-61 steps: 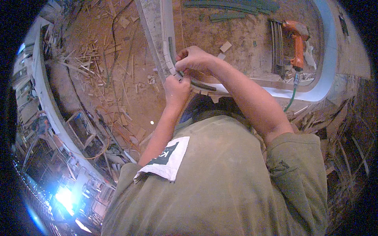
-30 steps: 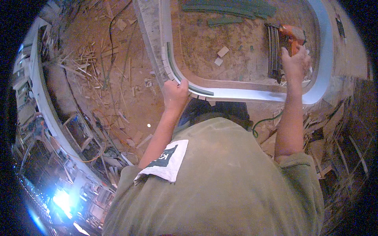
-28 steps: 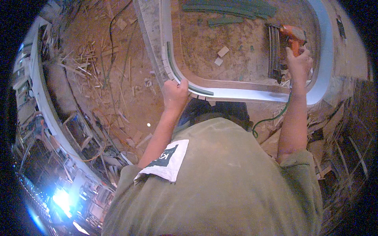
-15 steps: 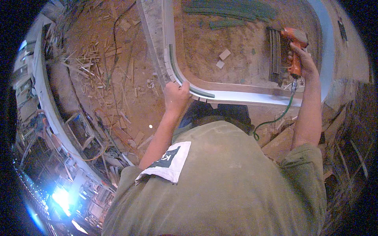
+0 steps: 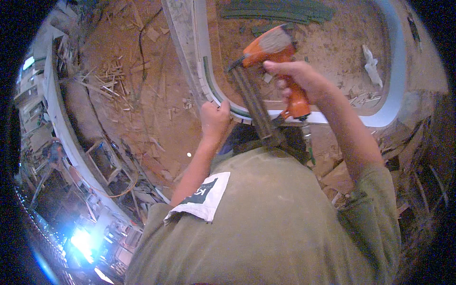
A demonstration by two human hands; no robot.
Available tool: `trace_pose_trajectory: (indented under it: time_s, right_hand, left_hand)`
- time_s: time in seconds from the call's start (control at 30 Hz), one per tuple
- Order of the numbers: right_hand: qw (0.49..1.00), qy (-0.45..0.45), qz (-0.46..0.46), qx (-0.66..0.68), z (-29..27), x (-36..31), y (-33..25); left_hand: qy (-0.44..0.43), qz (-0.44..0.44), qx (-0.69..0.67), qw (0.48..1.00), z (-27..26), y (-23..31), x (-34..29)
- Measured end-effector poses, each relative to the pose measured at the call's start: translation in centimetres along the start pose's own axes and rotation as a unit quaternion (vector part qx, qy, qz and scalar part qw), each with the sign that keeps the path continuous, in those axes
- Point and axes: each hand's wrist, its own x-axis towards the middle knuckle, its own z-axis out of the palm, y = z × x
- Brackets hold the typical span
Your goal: The person applies adhesive to green trim strips and uses a nail gun to fasten them along the curved edge of a white bathtub frame. They repeatedly pick up strips, apply glue, position them, and nail them in place.
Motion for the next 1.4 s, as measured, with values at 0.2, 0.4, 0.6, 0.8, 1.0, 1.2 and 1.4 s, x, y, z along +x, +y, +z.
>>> trace_pose_trajectory:
  time_s: [0.2, 0.4, 0.6, 0.8, 1.0, 1.2, 1.4]
  right_hand:
    - [0.997, -0.061, 0.017, 0.046, 2.7, 3.1, 2.0]
    - [0.996, -0.07, 0.021, 0.046, 2.2, 3.7, 2.0]
    - [0.997, -0.067, 0.026, 0.034, 2.5, 4.0, 1.7]
    - [0.992, -0.117, 0.037, 0.038, 1.7, 4.9, 1.8]
    - [0.995, -0.079, 0.017, 0.052, 1.9, 4.7, 1.6]
    - [0.992, -0.116, 0.014, 0.048, 2.0, 4.9, 0.4]
    - [0.993, -0.111, 0.019, 0.047, 1.8, 5.4, 0.9]
  left_hand:
    - [0.001, 0.0, -0.016, 1.0, -0.1, 0.6, -0.2]
    - [-0.017, 0.004, 0.002, 1.0, -0.3, 0.5, -0.1]
    - [-0.023, -0.001, -0.01, 1.0, -0.2, 0.0, 0.0]
    - [-0.029, 0.001, 0.002, 1.0, -0.4, 0.1, 0.0]
    - [-0.019, 0.001, -0.002, 1.0, -0.6, 0.6, -0.2]
    - [-0.019, 0.004, -0.008, 1.0, -0.5, 0.5, -0.2]
    - [-0.015, 0.018, 0.007, 1.0, -0.1, -0.3, -0.1]
